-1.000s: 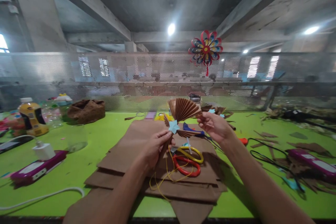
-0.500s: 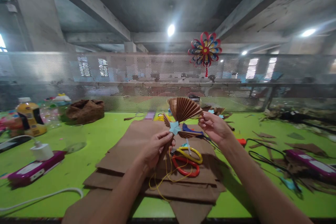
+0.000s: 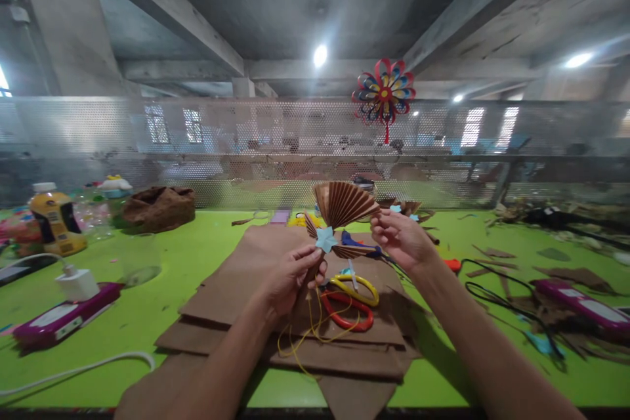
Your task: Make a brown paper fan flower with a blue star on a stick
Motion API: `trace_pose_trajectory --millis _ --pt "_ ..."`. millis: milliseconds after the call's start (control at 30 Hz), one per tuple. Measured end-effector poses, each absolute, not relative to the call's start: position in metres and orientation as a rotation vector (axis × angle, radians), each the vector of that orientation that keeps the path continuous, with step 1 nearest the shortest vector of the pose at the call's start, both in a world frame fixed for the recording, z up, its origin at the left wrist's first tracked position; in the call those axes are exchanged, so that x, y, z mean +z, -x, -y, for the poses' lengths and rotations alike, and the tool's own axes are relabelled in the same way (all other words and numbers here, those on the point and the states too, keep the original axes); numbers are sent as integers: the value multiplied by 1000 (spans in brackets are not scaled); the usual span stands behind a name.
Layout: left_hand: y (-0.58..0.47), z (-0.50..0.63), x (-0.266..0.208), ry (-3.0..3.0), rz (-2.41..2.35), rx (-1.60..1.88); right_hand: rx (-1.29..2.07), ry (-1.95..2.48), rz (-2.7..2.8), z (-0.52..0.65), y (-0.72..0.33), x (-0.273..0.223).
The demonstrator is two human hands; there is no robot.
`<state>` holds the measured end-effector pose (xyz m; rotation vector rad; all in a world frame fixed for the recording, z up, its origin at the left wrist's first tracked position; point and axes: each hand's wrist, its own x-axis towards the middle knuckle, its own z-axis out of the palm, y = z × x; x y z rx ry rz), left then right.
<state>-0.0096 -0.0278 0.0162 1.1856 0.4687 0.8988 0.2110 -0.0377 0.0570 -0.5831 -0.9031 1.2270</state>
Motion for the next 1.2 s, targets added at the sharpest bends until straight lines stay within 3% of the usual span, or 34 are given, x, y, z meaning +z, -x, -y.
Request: trace_pose_trajectory --millis 800,1200 --pt "10 30 18 -1277 -542 816 606 980 1141 32 -221 56" --pt "14 28 19 -1295 -573 806 846 788 1148 28 -236 54"
